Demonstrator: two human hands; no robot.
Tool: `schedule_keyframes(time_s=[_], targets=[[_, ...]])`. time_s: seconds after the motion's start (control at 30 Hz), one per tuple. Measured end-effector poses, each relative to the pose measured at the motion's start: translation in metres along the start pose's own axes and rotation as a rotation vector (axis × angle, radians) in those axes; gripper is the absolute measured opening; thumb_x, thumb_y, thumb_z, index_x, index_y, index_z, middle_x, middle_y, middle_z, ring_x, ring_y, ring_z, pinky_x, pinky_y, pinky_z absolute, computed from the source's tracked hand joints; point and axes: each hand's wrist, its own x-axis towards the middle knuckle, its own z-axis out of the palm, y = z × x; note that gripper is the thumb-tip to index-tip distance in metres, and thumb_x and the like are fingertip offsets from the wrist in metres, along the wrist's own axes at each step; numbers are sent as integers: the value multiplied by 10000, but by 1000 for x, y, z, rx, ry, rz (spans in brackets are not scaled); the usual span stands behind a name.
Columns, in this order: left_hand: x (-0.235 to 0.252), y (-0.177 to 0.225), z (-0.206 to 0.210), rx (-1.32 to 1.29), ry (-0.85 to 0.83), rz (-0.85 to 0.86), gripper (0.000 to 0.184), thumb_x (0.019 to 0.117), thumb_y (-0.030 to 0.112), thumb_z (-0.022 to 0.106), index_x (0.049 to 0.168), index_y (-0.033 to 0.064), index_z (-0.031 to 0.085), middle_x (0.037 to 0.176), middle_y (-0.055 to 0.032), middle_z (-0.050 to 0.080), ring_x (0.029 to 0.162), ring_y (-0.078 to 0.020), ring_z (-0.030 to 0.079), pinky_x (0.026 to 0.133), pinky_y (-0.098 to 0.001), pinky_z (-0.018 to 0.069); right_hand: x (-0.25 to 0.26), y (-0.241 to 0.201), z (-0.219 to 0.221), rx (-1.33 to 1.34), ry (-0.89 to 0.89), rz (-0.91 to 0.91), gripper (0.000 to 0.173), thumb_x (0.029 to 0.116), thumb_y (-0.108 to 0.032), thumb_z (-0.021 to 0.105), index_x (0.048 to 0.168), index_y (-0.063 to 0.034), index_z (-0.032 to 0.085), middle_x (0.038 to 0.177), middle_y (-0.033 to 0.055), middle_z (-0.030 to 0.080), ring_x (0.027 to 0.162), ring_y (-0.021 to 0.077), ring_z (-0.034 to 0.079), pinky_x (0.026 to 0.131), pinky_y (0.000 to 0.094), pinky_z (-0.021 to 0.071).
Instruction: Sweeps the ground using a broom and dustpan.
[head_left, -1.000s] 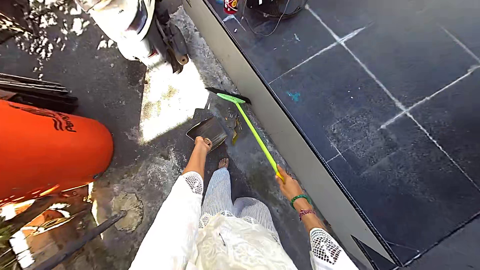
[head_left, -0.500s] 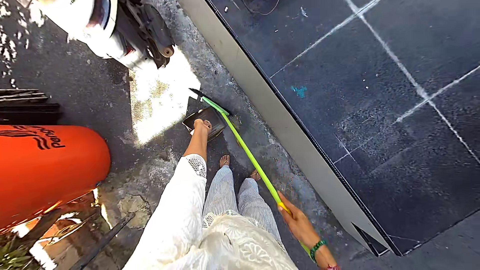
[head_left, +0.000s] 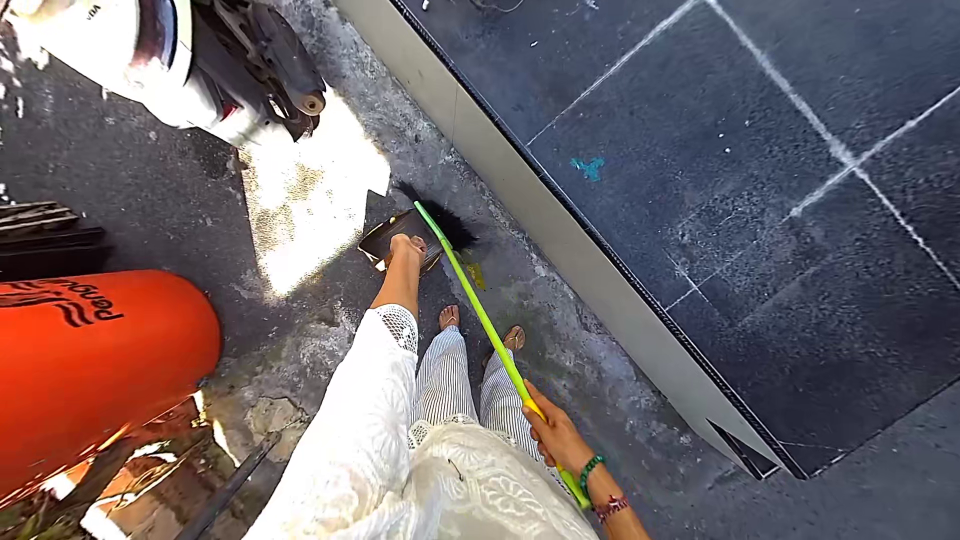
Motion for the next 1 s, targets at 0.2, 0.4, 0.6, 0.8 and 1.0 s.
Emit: schedule_keyframes(time_s=[0.2,0.4,0.6,0.8,1.0], targets=[[-5,2,-9,30,13,-11,239,1056,353,342,996,147,448,764,-24,426,591,-142,412,540,-310,396,-80,1,-38,-97,57,-94,594,1075,-299,497,1637,-267,308,831,88,620,504,165,511,465,357,483],[3,0,-13,3,33,-24,223,1048,344,354,973,151,436,717,-20,421,550,-137,408,510,-300,391,11,-25,-25,-292,144,-139,617,1093,-304,490,1655,-234,244,969,208,675,641,292,625,633,495,555],[7,13,-35,10,12,-38,253,1050,314,331,850,173,395,626,12,378,488,-108,375,474,-256,358,3,-26,-11,7,-79,-19,598,1099,-284,486,1650,-274,252,756,62,543,485,144,487,446,308,459],[-5,52,-103,-7,9,-106,192,1037,294,378,892,172,410,629,14,390,475,-96,406,456,-229,384,-130,19,-21,63,35,-61,611,1076,-235,471,1648,-188,261,735,39,567,493,127,487,449,308,453],[-4,43,-128,101,35,-103,189,1038,290,396,889,174,405,641,12,371,479,-103,382,458,-233,367,-160,44,-14,108,199,19,653,1079,-238,481,1656,-141,191,781,50,550,513,136,501,462,322,467]])
